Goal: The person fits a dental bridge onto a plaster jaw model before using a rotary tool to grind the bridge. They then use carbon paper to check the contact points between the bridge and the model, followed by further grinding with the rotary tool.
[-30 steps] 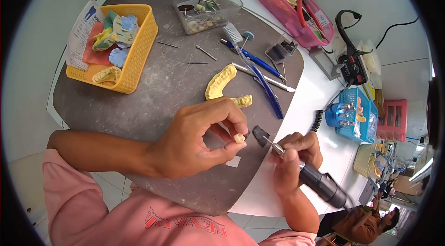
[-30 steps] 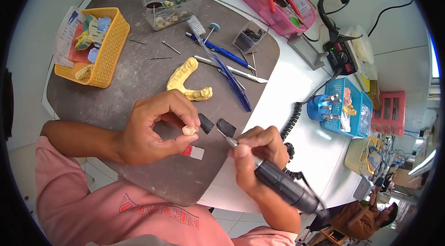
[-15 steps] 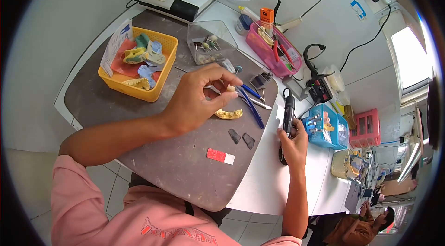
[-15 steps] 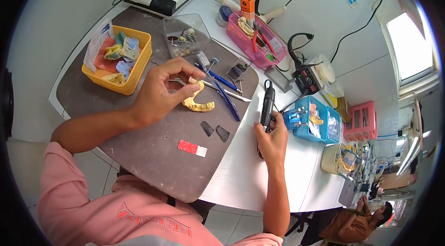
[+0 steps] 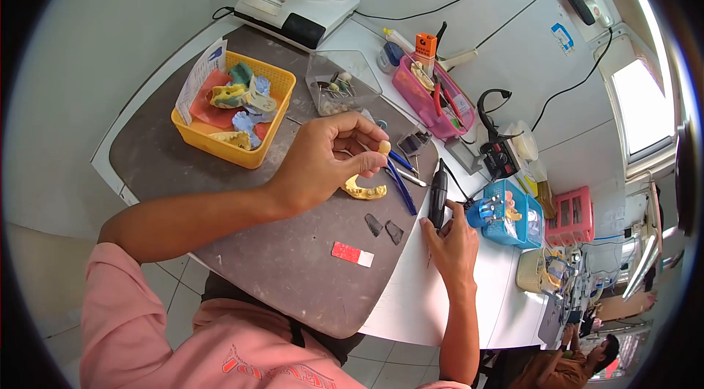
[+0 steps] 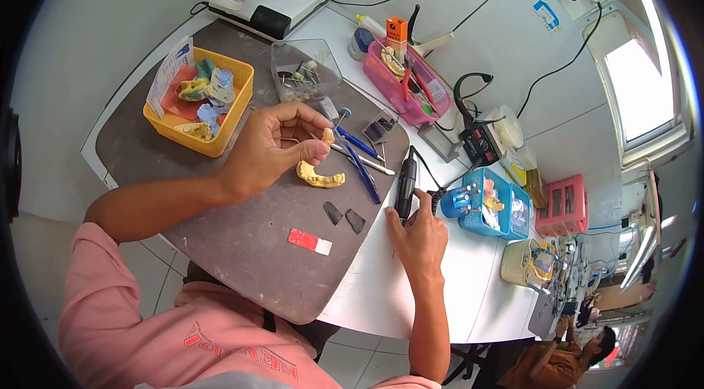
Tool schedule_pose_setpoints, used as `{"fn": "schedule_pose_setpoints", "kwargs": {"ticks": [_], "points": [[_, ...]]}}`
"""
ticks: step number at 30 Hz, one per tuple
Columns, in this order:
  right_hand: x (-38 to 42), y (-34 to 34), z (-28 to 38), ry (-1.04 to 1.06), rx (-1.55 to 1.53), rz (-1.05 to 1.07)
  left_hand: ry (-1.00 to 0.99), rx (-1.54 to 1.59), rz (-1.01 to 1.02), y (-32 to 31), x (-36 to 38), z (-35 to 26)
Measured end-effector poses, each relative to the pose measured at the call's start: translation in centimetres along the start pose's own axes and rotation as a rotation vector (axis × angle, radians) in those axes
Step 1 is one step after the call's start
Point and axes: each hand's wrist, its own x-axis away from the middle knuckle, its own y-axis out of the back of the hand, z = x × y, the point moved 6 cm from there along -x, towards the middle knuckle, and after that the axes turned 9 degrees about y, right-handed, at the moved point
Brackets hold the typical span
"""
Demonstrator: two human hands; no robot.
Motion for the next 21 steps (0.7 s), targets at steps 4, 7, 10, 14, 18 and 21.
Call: {"fn": "schedule_pose_setpoints", "kwargs": {"ticks": [4,7,10,14,18,21], "points": [[0.2,0.7,0.9,0.083,0.057,-0.089,-0.041,-0.043,-0.006,-0.1,0.2,-0.1],[0.2,1.6,3.4,0.207,0.018,-0.203,-0.044,-0.033,0.010,-0.2,0.2,0.0],[-0.3,1.2,6.9,0.333,-0.134,-0.105,-0.043,-0.064,-0.015,-0.1,0.0,0.4],[-1.9,-1.4,9.2,0.467,-0.188,-0.002,-0.018,-0.006,-0.008,-0.1,0.0,0.7],[-3.4,-1.9,9.7,0.462,-0.323,0.033,-0.121,-0.047,-0.055,0.3,-0.3,0.5],[-3.6,-3.0,9.3,0.340,-0.639,0.067,-0.113,-0.089,-0.068,0.6,-0.3,0.6]]}}
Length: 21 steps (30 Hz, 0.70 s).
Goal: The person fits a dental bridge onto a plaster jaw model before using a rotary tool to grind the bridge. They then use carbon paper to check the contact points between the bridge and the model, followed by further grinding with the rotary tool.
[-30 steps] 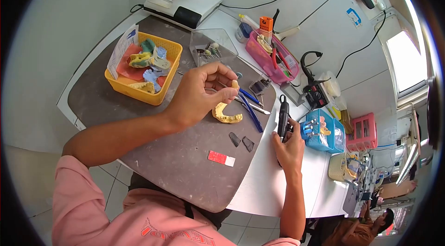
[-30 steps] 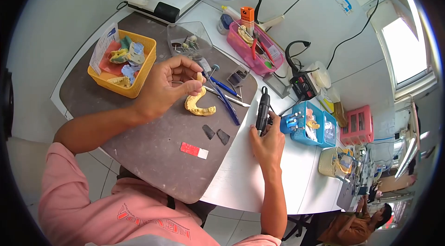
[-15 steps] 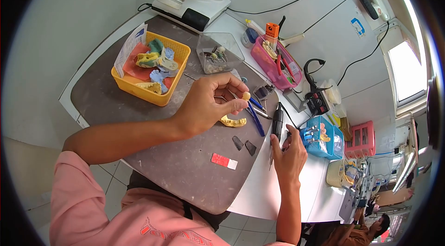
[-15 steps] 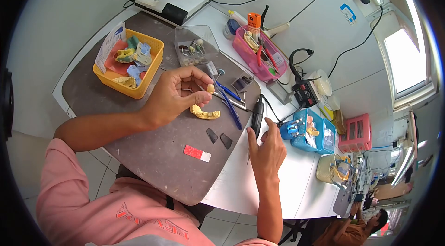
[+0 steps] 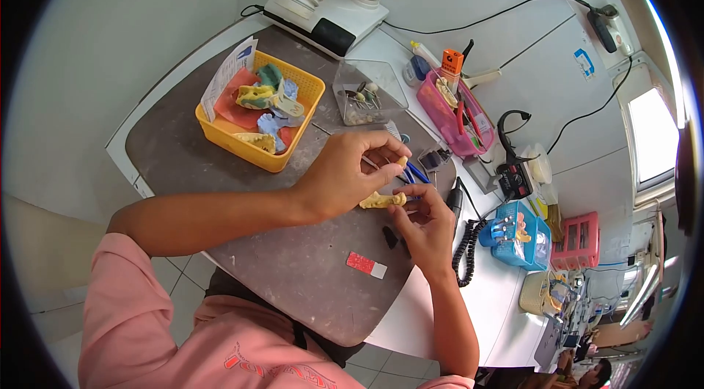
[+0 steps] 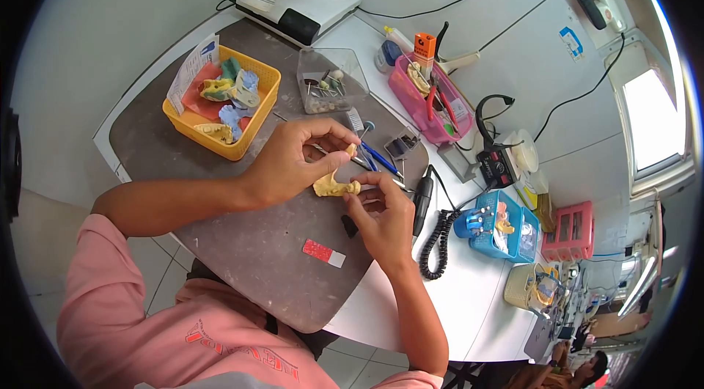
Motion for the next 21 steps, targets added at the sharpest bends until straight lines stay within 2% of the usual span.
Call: {"fn": "schedule_pose_setpoints", "kwargs": {"ticks": [2,3,5,9,11,14,21], "points": [[0.2,-0.4,-1.2,-0.105,-0.398,-0.131,-0.007,-0.228,0.026,-0.1,-0.1,-0.4],[0.1,-0.6,-1.2,-0.069,-0.453,-0.141,-0.003,-0.231,0.029,0.0,-0.1,-0.3],[0.1,-1.0,-1.3,-0.076,-0.547,-0.193,-0.139,-0.468,0.033,-0.3,0.0,-0.8],[0.5,-1.2,-1.8,-0.095,-0.694,-0.255,-0.181,-0.575,0.051,-0.8,0.4,-1.0],[0.6,-1.0,-1.9,-0.097,-0.692,-0.269,0.184,-0.242,0.123,-0.8,0.1,1.0],[0.7,-0.8,-1.9,-0.095,-0.694,-0.272,0.255,-0.100,0.167,-0.9,0.0,1.8],[0.6,-1.1,-1.8,-0.031,-0.688,-0.241,0.318,-0.064,0.189,-0.6,-0.5,3.3]]}}
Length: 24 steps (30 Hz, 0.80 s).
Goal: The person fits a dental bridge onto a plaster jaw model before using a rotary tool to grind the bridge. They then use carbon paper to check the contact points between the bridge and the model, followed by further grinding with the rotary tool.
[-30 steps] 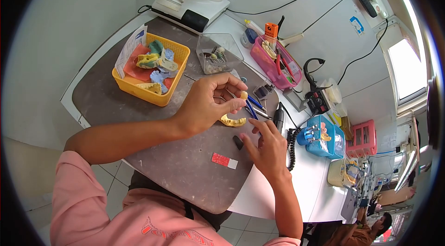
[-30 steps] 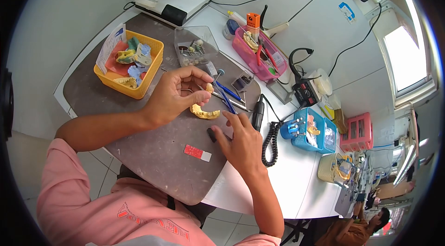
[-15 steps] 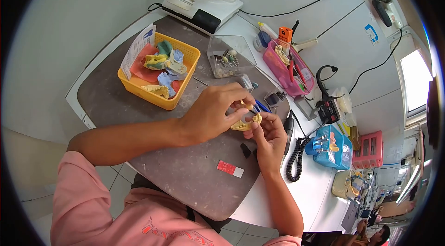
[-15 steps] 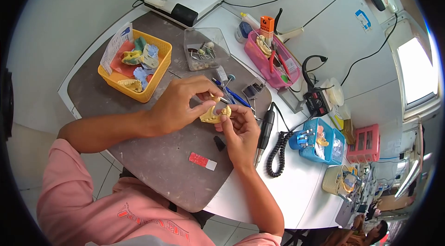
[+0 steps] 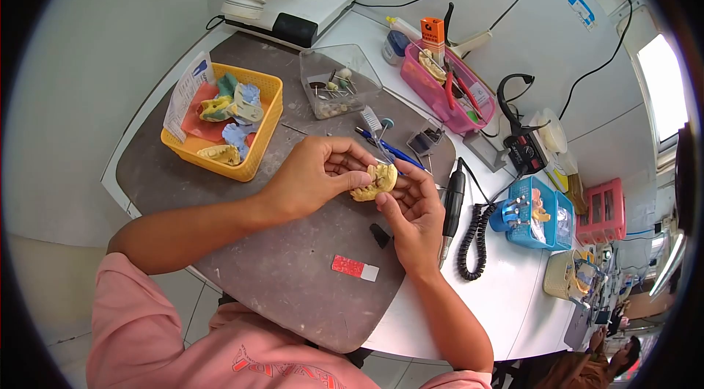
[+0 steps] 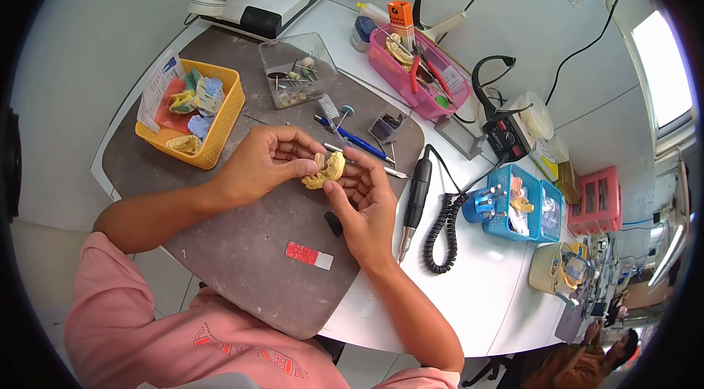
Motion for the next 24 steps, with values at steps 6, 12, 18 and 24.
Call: {"fn": "schedule_pose_setpoints", "kwargs": {"ticks": [6,12,18,24], "points": [[0.21,-0.06,-0.04,-0.067,0.010,-0.034,0.019,0.029,0.038,-0.13,-0.16,0.42],[0.30,0.17,-0.22,-0.053,0.016,-0.041,0.006,0.055,0.037,-0.30,-0.08,0.30],[0.27,0.21,-0.28,-0.029,0.034,-0.055,0.000,0.054,0.037,-0.28,-0.03,0.45],[0.27,0.17,-0.25,-0.038,0.028,-0.050,-0.001,0.063,0.047,-0.38,0.06,0.37]]}}
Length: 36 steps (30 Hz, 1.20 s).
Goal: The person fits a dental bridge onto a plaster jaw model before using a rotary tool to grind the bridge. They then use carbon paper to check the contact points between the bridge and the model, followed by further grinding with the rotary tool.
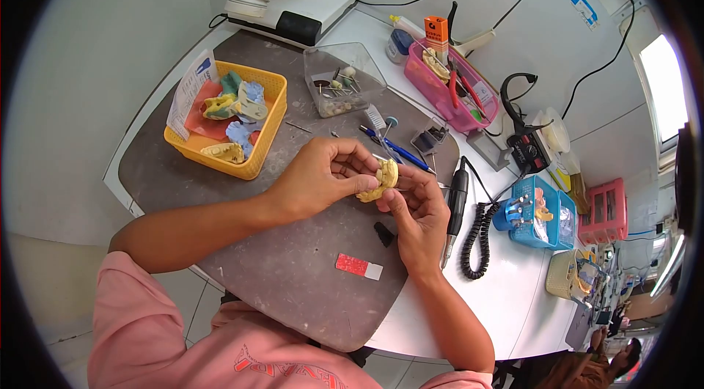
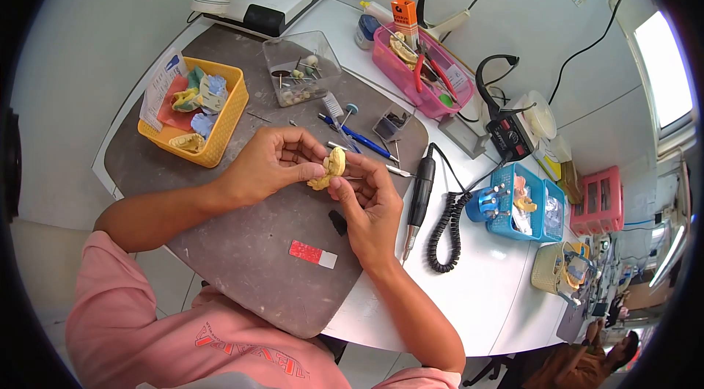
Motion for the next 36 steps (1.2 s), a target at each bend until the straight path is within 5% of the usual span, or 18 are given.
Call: {"fn": "schedule_pose_setpoints", "kwargs": {"ticks": [36], "points": [[0.06,0.05,0.49,0.030,0.016,0.012,0.021,0.015,0.043,-0.31,-0.02,0.68]]}}
